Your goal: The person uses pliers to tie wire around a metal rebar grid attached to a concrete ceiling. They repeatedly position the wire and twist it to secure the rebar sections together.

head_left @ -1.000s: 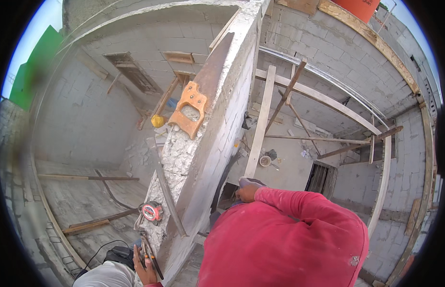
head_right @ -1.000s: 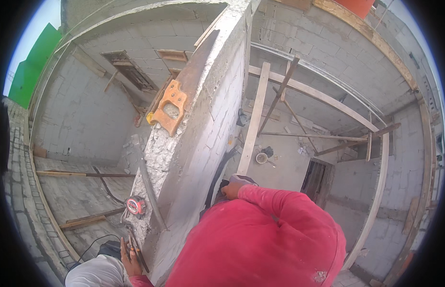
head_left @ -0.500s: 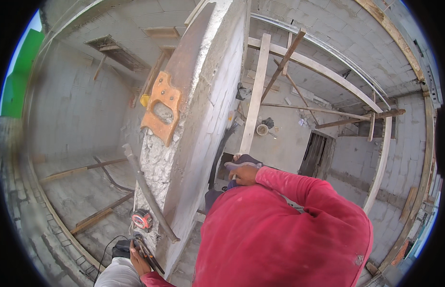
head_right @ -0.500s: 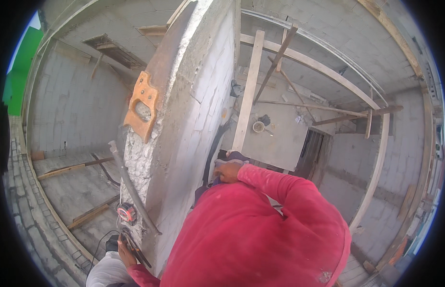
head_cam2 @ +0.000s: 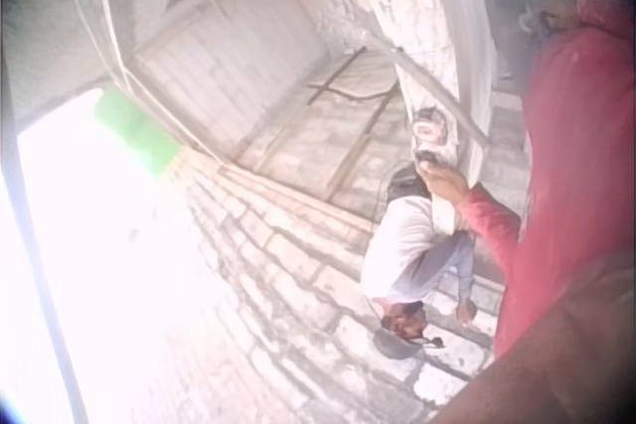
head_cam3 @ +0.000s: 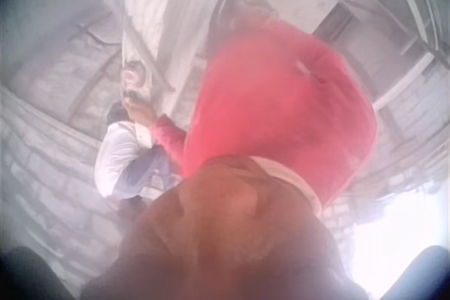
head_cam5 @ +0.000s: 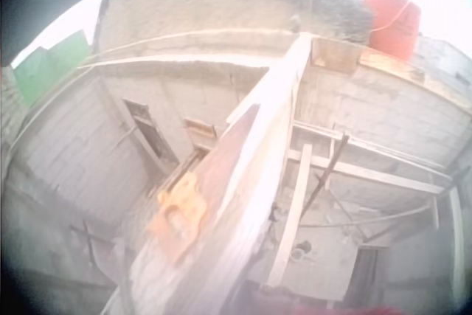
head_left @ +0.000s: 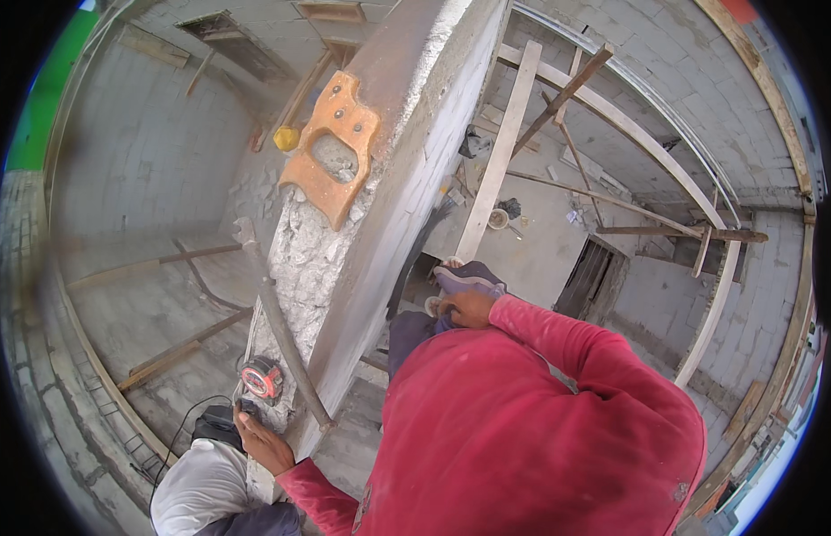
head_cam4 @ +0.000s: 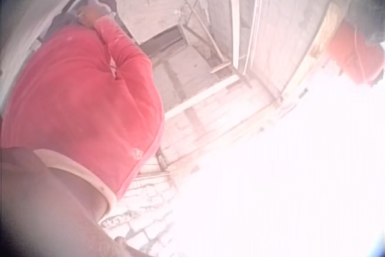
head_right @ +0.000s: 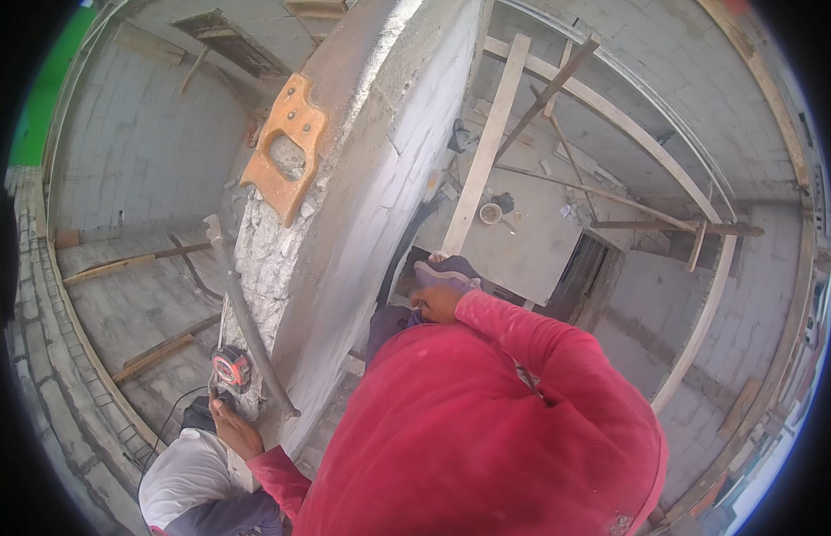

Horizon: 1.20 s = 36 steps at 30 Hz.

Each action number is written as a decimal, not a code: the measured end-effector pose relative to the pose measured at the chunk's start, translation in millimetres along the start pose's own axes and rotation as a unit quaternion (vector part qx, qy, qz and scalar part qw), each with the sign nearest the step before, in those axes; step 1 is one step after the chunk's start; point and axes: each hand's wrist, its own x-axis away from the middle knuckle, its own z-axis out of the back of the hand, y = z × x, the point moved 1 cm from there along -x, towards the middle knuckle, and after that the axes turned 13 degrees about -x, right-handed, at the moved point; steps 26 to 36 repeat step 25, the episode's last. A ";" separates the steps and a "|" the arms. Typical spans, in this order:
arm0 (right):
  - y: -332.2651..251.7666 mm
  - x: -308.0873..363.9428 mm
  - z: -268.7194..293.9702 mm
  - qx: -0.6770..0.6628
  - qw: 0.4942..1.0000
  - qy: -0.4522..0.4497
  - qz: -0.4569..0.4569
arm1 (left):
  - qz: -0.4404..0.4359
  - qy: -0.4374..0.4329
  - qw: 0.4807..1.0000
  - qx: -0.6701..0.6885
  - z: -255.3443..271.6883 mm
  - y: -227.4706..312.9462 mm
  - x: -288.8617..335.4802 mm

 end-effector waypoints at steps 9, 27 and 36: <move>-42.0 18.6 -14.9 -0.042 0.998 -0.035 -0.038 | 0.039 0.072 0.991 -0.108 -20.8 7.8 8.4; 243.7 -240.4 78.6 -0.027 0.977 0.162 -0.138 | -0.008 0.123 0.985 -0.123 -86.4 1.1 -38.4; 243.7 -240.4 78.6 -0.027 0.977 0.162 -0.138 | -0.008 0.123 0.985 -0.123 -86.4 1.1 -38.4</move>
